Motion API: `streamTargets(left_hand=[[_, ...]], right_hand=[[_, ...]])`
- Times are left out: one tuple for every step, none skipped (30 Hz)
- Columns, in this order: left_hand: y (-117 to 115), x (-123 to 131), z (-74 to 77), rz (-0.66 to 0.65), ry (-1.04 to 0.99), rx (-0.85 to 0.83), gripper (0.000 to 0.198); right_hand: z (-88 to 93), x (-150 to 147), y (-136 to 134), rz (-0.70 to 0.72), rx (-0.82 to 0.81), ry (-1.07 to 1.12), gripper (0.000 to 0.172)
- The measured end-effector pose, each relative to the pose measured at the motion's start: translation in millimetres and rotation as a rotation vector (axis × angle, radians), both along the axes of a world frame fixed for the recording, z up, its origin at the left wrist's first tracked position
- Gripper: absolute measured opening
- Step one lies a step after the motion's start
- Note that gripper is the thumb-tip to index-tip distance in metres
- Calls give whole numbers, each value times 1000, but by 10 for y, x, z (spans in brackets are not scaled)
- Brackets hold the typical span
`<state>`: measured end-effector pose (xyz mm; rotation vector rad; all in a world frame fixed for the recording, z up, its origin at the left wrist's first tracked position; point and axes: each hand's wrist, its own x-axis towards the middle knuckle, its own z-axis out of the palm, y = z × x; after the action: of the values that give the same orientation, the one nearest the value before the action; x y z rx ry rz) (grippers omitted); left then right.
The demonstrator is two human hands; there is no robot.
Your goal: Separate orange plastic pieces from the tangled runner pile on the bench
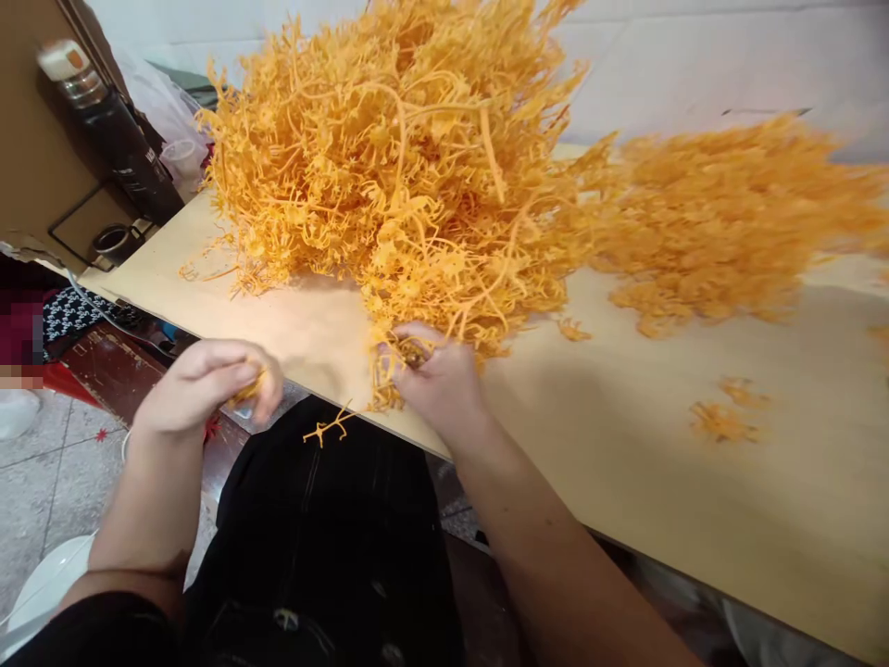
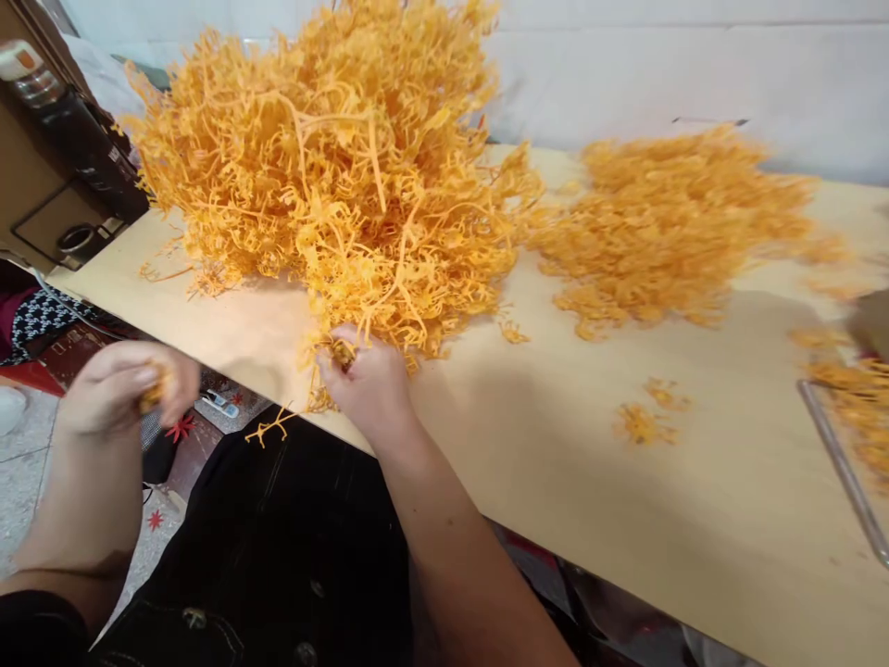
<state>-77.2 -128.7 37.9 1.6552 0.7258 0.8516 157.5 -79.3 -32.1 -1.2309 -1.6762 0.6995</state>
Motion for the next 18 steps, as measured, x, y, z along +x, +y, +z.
streamTargets(left_hand=[[54, 49, -32, 100, 69, -20, 21], [117, 119, -74, 164, 131, -26, 18], [182, 201, -120, 204, 173, -10, 19], [244, 287, -165, 226, 203, 8, 20], [298, 372, -204, 242, 224, 22, 21], [342, 448, -236, 252, 242, 28, 22], [375, 513, -260, 259, 263, 23, 23], [400, 566, -279, 272, 285, 17, 24], [420, 608, -293, 286, 304, 12, 24], [436, 641, -304, 298, 319, 10, 25], [452, 668, -315, 306, 334, 10, 25], [468, 690, -325, 306, 347, 6, 27], [484, 709, -334, 296, 354, -2, 29], [500, 726, -342, 275, 348, -17, 30], [513, 738, -346, 244, 330, -37, 29], [522, 744, -347, 209, 301, -57, 28], [528, 743, -343, 175, 261, -80, 27], [528, 734, -338, 152, 212, -102, 27]], right_hand=[[-10, -2, -17, 22, 28, 16, 11], [-18, -4, -32, 36, 57, 34, 14], [-26, -4, -44, 45, 87, 45, 15], [-33, -1, -51, 56, 113, 49, 16], [-39, 3, -55, 72, 127, 49, 17], [-45, 9, -55, 89, 135, 45, 17], [-50, 15, -53, 100, 142, 35, 18], [-55, 22, -50, 107, 154, 18, 18], [-58, 27, -48, 108, 174, -6, 19], [-60, 32, -46, 105, 204, -32, 19], [-61, 35, -47, 102, 243, -58, 20], [-60, 37, -49, 102, 281, -81, 20], [-58, 38, -52, 105, 310, -100, 20], [-54, 38, -56, 107, 324, -116, 20], [-49, 36, -61, 105, 323, -127, 19], [-43, 33, -66, 107, 308, -129, 18], [-37, 29, -71, 115, 279, -118, 17], [-31, 24, -75, 125, 251, -94, 16]])
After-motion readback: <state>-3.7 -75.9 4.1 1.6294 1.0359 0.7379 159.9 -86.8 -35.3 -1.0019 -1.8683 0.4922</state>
